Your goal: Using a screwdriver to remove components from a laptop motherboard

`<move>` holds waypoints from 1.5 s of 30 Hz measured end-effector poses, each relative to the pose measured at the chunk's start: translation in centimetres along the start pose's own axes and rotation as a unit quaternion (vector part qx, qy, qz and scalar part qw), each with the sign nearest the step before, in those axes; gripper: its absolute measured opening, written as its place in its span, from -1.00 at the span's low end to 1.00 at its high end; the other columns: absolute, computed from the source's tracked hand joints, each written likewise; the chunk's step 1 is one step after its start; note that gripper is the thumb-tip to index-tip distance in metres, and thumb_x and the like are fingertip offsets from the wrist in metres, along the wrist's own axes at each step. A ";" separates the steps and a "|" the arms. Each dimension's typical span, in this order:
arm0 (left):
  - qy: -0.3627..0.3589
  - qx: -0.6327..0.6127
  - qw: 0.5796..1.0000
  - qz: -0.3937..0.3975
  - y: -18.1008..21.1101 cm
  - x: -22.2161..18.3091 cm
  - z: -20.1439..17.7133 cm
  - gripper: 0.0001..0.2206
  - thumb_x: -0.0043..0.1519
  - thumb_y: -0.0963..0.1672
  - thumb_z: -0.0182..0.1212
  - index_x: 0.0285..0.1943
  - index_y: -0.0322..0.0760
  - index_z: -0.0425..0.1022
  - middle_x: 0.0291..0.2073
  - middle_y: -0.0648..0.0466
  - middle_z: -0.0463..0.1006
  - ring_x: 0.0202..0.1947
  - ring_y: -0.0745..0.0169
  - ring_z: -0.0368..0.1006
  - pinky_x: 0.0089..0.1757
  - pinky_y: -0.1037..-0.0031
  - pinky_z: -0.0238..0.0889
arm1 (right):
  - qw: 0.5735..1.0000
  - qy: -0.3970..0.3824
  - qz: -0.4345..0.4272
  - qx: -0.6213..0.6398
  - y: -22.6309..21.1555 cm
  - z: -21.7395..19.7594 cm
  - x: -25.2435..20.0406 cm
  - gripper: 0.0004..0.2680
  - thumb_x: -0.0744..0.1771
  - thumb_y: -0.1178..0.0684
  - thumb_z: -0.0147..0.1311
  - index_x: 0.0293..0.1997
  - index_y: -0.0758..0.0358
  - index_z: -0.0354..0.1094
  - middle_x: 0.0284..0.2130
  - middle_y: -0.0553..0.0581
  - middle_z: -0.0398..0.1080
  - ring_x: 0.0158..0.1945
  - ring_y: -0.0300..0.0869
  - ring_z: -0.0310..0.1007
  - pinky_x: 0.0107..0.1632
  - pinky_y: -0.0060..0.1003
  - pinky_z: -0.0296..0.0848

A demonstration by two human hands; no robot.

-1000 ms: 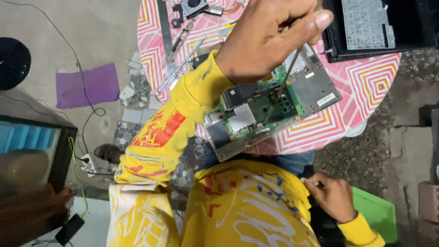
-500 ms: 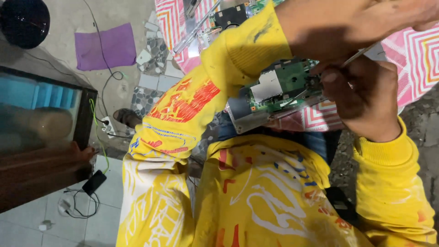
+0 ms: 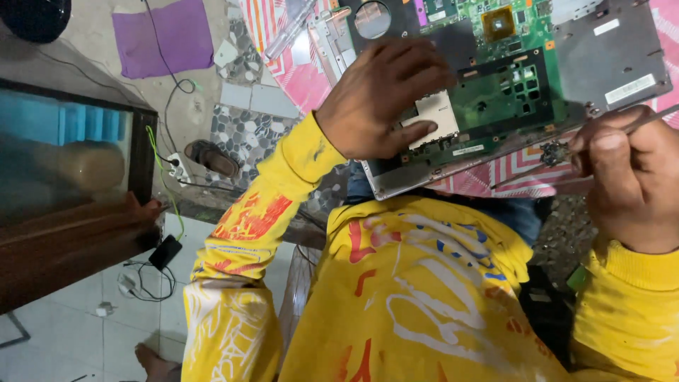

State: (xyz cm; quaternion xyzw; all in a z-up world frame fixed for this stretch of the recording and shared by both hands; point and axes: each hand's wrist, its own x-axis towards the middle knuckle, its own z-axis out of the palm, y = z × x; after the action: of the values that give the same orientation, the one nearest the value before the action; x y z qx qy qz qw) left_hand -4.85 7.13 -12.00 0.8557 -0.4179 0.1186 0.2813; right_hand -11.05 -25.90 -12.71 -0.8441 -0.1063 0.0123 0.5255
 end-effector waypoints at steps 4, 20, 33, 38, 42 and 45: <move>-0.042 0.017 0.999 -0.017 0.6 -0.9 1.0 -0.25 -0.09 0.01 0.55 0.31 -0.22 0.34 0.21 -0.08 0.30 0.31 -0.20 0.13 0.21 0.04 0.06 | 1.000 -0.006 -0.001 -0.019 0.1 0.3 0.5 -0.84 0.60 0.34 -0.23 -0.08 0.57 0.21 -0.32 0.31 0.29 -0.39 -0.12 0.20 -0.22 -0.33 0.24; -0.023 -0.005 1.000 -0.015 0.5 -0.7 2.6 -0.51 0.04 -0.08 0.48 0.13 -0.37 0.50 0.08 -0.10 0.41 0.16 -0.10 0.22 0.18 0.10 -0.02 | 0.991 -0.037 -0.123 -0.045 1.7 0.2 1.5 -0.80 0.55 0.34 -0.18 -0.19 0.66 0.25 -0.46 0.33 0.29 -0.54 -0.11 0.20 -0.38 -0.28 0.18; 0.010 -0.034 0.999 -0.040 0.9 -0.4 2.9 -0.57 -0.04 -0.14 0.49 0.04 -0.32 0.55 -0.01 -0.03 0.41 -0.01 -0.04 0.29 0.09 0.19 0.10 | 0.989 -0.034 -0.142 -0.025 2.2 0.7 1.5 -0.80 0.52 0.38 -0.13 -0.27 0.64 0.28 -0.51 0.31 0.30 -0.59 -0.13 0.15 -0.39 -0.27 0.17; 0.004 -0.013 0.999 -0.042 0.8 -0.1 3.0 -0.59 -0.04 -0.11 0.45 0.01 -0.29 0.56 -0.01 0.00 0.44 0.01 0.00 0.31 0.11 0.20 0.08 | 0.987 -0.015 -0.157 -0.012 2.2 1.1 1.5 -0.74 0.51 0.34 -0.13 -0.38 0.60 0.19 -0.36 0.43 0.36 -0.52 -0.07 0.17 -0.33 -0.22 0.22; -0.002 -0.013 0.998 -0.063 0.7 -0.2 3.4 -0.56 -0.06 -0.08 0.45 0.02 -0.24 0.57 0.01 0.04 0.44 0.04 0.02 0.29 0.12 0.21 0.07 | 0.992 -0.011 -0.122 0.043 2.5 1.3 1.2 -0.73 0.52 0.33 -0.16 -0.40 0.61 0.16 -0.27 0.45 0.36 -0.52 -0.10 0.16 -0.33 -0.26 0.24; -0.002 0.002 0.997 -0.072 1.1 -0.1 3.5 -0.56 -0.10 -0.10 0.43 0.01 -0.21 0.56 -0.02 0.07 0.41 -0.01 0.03 0.27 0.08 0.22 0.06 | 0.991 -0.012 -0.129 0.019 2.2 1.2 1.2 -0.74 0.52 0.35 -0.16 -0.38 0.63 0.19 -0.29 0.45 0.36 -0.55 -0.10 0.16 -0.35 -0.26 0.24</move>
State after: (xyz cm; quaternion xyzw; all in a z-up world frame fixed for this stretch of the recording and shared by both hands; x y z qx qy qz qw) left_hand -5.88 4.63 -14.53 0.8844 -0.3556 0.0973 0.2862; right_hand -9.71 -25.55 -15.16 -0.8133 -0.2201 -0.0435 0.5369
